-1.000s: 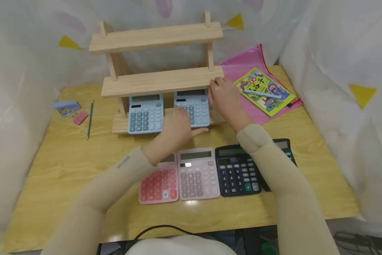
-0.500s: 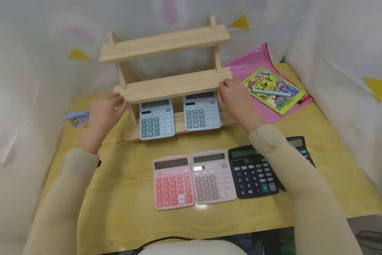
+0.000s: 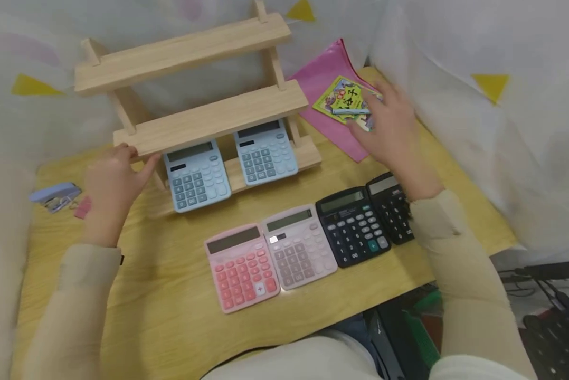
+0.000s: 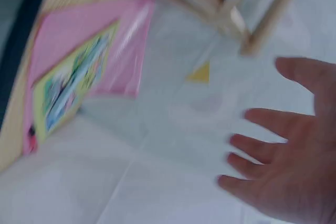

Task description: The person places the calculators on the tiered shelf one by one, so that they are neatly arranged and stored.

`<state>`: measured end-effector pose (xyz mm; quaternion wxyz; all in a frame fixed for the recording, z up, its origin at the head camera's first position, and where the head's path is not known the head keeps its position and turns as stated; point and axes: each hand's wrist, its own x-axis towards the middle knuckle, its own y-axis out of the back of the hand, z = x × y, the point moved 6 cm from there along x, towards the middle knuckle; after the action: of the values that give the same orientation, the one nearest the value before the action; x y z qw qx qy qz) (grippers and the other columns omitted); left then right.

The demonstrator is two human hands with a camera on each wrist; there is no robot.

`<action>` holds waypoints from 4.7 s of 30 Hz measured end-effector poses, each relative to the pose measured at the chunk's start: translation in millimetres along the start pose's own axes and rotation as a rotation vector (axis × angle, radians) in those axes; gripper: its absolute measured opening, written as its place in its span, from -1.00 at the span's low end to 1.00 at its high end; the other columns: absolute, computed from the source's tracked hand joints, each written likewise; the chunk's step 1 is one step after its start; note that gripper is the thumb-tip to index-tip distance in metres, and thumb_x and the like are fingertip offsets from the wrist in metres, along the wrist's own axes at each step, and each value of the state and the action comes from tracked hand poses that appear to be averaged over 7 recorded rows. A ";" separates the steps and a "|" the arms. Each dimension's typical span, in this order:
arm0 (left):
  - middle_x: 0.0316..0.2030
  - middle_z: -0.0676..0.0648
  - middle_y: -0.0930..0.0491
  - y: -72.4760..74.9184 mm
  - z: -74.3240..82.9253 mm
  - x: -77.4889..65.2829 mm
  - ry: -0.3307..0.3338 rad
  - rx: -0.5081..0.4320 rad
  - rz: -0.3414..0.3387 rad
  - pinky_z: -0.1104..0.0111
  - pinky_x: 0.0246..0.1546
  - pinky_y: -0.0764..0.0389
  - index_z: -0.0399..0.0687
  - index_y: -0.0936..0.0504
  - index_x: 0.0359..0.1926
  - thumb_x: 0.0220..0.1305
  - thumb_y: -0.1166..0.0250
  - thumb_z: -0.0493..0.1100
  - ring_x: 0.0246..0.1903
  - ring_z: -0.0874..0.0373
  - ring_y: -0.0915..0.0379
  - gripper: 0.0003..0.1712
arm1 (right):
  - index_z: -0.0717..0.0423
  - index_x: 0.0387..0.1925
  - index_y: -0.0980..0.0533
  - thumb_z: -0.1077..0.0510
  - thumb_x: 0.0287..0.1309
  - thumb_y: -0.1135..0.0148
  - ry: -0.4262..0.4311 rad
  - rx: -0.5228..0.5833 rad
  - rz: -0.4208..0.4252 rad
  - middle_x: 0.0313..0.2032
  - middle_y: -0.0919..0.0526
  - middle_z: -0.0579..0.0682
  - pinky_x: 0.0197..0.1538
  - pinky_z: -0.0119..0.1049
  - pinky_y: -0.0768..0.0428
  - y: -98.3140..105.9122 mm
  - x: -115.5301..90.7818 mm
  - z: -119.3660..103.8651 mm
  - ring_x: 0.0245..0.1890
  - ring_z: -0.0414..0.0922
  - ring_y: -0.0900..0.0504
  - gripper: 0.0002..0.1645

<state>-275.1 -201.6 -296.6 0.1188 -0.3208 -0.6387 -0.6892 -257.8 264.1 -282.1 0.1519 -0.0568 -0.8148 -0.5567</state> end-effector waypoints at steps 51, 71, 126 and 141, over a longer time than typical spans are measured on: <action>-0.79 -0.11 -0.34 -0.2 24.0 12.1 -0.040 0.231 0.048 0.42 -0.78 0.06 -0.21 -0.28 -0.77 0.20 -0.06 0.28 -0.81 0.16 0.00 -0.30 | 0.20 0.42 0.18 -0.47 -0.29 -0.26 0.119 -0.066 -0.363 0.21 -0.24 0.42 0.09 0.18 -0.39 -47.5 62.0 -108.5 0.08 0.26 -0.34 0.44; -0.70 -0.18 -0.51 -5.8 40.7 21.0 -0.072 0.213 0.004 0.40 -0.82 -0.12 -0.28 -0.41 -0.70 0.24 -0.05 0.20 -0.79 0.08 -0.24 -0.35 | 0.38 0.36 0.39 -0.80 -0.31 0.45 0.044 -0.424 -0.462 0.33 -0.06 0.40 0.01 -0.19 -0.59 -126.9 119.1 -229.5 0.23 0.12 -0.34 0.58; -0.77 -0.12 -0.36 -9.7 38.0 20.2 -0.078 0.225 0.041 0.42 -0.81 0.00 -0.20 -0.29 -0.75 0.20 0.03 0.01 -0.80 0.15 -0.06 -0.51 | 0.60 0.30 0.29 -0.55 -0.35 -0.25 -0.276 -0.010 -0.513 0.23 0.04 0.68 0.02 0.37 -0.32 -102.7 -169.4 27.9 0.05 0.58 -0.19 0.66; -0.78 -0.12 -0.36 -3.9 36.9 18.2 -0.073 0.206 0.066 0.45 -0.81 0.02 -0.18 -0.26 -0.76 0.18 0.00 -0.02 -0.78 0.18 0.01 -0.54 | 0.54 0.33 0.29 -0.39 -0.44 -0.43 -0.222 -0.074 -0.413 0.16 -0.02 0.72 -0.09 0.41 -0.31 -90.5 -155.9 33.6 0.00 0.63 -0.19 0.66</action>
<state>-280.6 -161.2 -289.8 0.1504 -0.3529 -0.6991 -0.6034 -139.9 273.2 -422.3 -0.0576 0.0446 -0.7997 -0.5959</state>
